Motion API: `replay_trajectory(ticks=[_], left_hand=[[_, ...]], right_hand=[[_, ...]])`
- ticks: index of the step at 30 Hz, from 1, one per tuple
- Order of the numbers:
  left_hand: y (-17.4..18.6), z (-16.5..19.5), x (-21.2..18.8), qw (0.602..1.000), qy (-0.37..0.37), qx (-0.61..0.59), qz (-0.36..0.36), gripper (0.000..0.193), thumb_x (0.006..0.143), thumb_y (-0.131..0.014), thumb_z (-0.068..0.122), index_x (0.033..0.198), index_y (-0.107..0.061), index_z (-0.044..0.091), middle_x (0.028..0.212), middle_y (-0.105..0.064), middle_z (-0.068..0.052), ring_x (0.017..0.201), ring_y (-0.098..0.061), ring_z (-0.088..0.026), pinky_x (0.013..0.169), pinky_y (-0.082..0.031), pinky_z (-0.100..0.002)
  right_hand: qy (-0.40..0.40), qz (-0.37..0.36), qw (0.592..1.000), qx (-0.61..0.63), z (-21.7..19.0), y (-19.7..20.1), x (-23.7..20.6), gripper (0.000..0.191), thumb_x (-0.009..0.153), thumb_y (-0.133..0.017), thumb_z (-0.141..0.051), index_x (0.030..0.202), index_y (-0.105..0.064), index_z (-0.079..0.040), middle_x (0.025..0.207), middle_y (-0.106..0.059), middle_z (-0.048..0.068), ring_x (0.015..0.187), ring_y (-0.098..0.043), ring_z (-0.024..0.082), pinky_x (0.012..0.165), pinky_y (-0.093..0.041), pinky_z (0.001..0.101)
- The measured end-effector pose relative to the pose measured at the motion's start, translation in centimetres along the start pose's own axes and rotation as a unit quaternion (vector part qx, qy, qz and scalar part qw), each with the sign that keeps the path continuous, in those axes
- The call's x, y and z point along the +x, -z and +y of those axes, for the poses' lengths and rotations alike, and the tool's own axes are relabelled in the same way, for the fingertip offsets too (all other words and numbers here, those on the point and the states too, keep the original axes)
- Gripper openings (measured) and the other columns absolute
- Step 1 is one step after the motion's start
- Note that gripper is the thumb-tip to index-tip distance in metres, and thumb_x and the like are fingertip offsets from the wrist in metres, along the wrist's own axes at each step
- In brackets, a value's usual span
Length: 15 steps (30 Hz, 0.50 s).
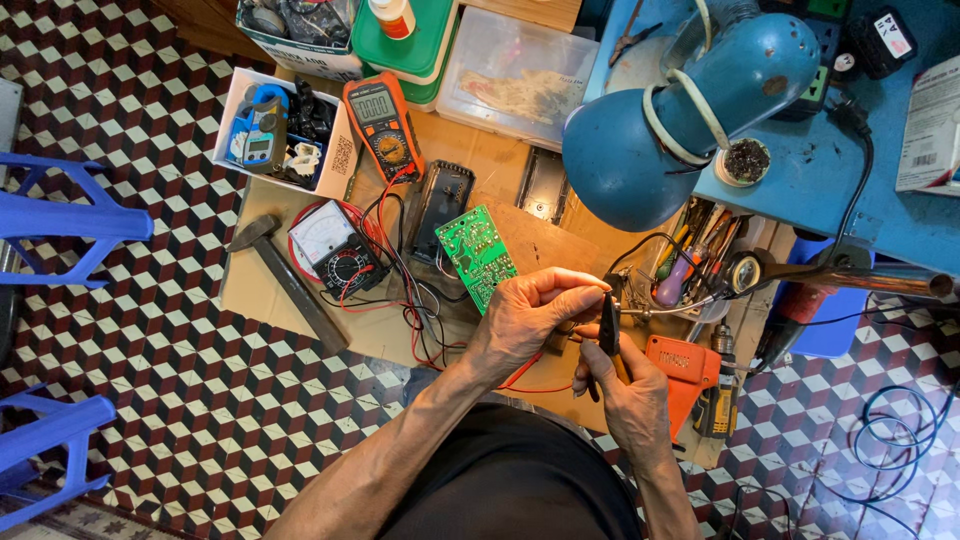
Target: The person works at a cluttered electronics repair bench, holding a green circuit board and performing fine hand work on it under a desk lamp. They then pick up a hot air rework tool and apply it to the board, and later use pliers to work on the board's components.
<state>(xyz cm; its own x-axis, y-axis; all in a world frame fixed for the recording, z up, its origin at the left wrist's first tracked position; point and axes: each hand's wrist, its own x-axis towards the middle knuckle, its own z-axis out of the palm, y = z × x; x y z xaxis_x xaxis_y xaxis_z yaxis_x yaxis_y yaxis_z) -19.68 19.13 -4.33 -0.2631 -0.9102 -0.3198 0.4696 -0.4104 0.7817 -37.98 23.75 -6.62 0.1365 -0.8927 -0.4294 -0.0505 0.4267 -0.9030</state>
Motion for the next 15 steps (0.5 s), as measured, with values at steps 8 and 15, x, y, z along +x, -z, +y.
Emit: replay_trajectory(ticks=[8,15], left_hand=[[0.04,-0.06,-0.04,1.0,0.003,-0.006,0.002,0.03,0.102,-0.067,0.019,0.124,-0.069,-0.001,0.111,-0.074,-0.008,0.102,-0.069,-0.011,0.09,-0.058,-0.025],[0.32,-0.56,-0.08,0.999,0.007,-0.032,0.0,0.029,0.102,-0.068,0.019,0.123,-0.068,-0.002,0.109,-0.074,-0.009,0.101,-0.07,-0.012,0.09,-0.058,-0.026]], right_hand=[[-0.024,-0.005,1.0,0.015,-0.22,0.0,-0.22,0.03,0.099,-0.063,-0.022,0.119,-0.071,-0.001,0.072,-0.062,0.005,0.062,-0.06,0.012,0.055,-0.048,0.0261],[-0.026,-0.035,0.997,0.058,-0.36,-0.05,-0.48,0.025,0.1,-0.063,-0.022,0.111,-0.069,-0.001,0.068,-0.058,0.005,0.058,-0.057,0.013,0.051,-0.047,0.0266]])
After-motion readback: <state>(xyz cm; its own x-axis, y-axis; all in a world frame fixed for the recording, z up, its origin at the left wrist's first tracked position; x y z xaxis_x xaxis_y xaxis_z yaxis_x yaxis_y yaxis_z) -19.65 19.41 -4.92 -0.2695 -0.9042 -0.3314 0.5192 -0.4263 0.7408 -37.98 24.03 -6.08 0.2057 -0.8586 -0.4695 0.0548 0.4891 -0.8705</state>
